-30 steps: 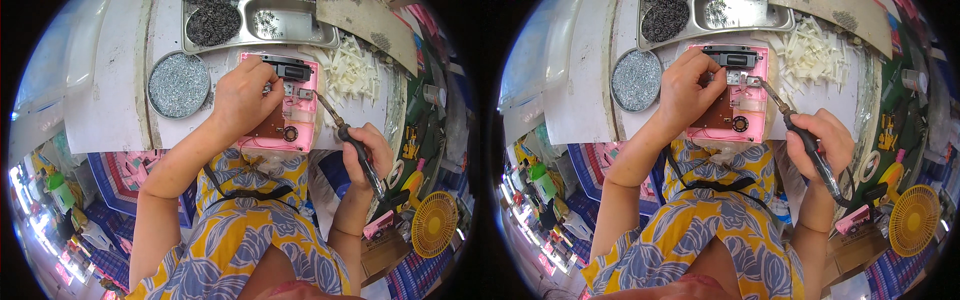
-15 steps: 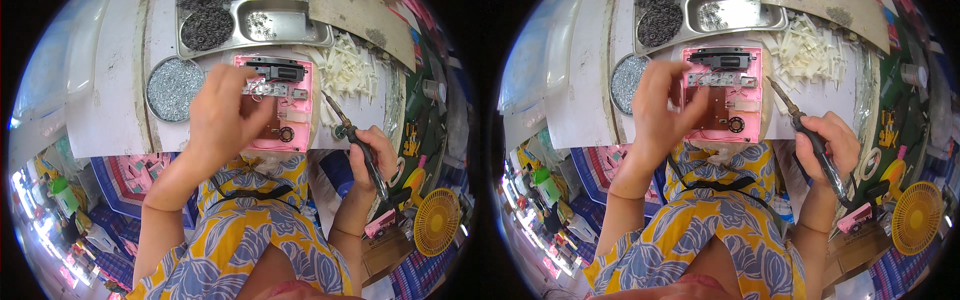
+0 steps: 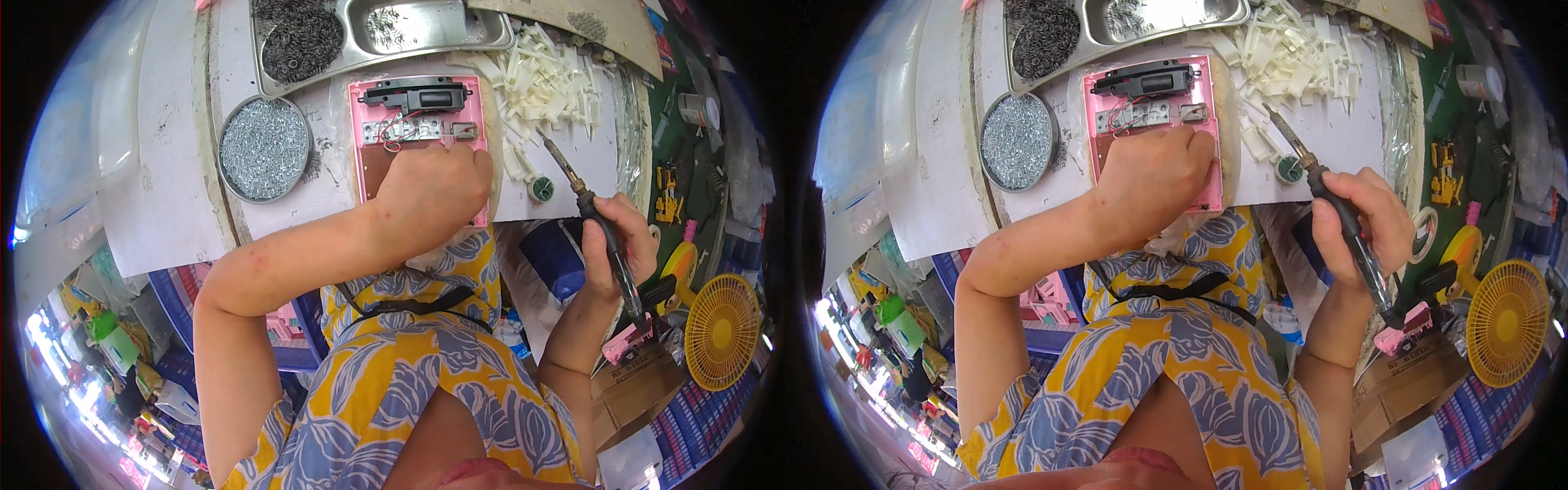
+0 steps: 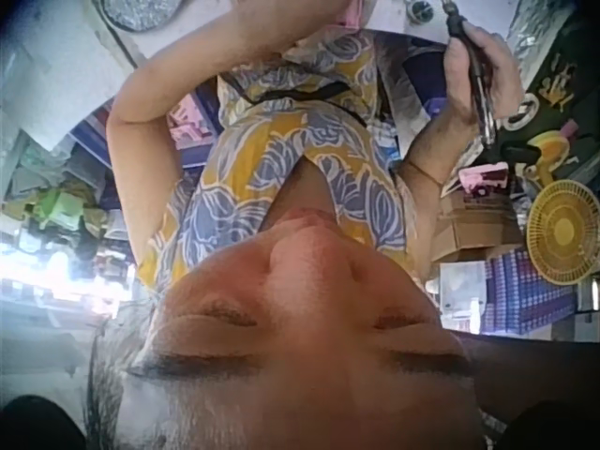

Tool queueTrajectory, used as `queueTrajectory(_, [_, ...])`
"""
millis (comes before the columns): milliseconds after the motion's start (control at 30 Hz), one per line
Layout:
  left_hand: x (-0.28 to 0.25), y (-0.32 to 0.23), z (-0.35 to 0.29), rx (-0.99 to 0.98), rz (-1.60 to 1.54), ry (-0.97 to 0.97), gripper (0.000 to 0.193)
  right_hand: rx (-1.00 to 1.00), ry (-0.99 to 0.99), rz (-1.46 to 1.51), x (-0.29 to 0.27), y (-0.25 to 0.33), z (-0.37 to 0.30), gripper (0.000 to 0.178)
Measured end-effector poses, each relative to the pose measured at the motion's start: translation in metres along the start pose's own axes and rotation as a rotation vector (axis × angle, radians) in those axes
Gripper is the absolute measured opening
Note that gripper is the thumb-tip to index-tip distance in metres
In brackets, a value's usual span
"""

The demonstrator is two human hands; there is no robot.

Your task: Assembling electronic components into a pink plastic housing, including soldering wires and driving screws.

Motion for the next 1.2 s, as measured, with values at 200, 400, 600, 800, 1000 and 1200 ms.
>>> queueTrajectory(200, [0.004,0.001,0.001,0.036,0.029,-0.102,0.016,0.0,-0.003,0.021,0.004,0.004,0.001,0.027])
queueTrajectory(400, [-0.009,0.037,-0.014,-0.018,-0.614,-0.087,0.013,-0.009,-0.011,-0.003,0.005,0.006,0.003,0.027])
queueTrajectory(600, [0.002,0.043,-0.014,-0.173,-0.93,0.183,0.006,0.026,0.065,0.042,0.016,-0.002,0.005,0.027])
queueTrajectory(800, [-0.006,0.032,-0.014,0.015,-0.544,0.0,0.009,0.04,0.08,0.037,0.014,0.0,0.004,0.027])
queueTrajectory(1000, [-0.003,0.026,-0.014,-0.041,-0.376,0.05,0.014,0.039,0.252,0.051,0.019,0.008,0.0,0.027])
queueTrajectory(1200, [0.0,0.028,-0.007,-0.002,-0.336,0.088,0.016,0.06,0.368,0.076,0.037,0.008,-0.007,0.027])
Point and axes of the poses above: each hand's wrist, its own z-axis towards the middle knuckle, its own x-axis out of the palm, y = z × x, the point moved 7 cm from there along z, towards the middle knuckle, and after that the axes turned 5 degrees about z, right-handed, at the moved point
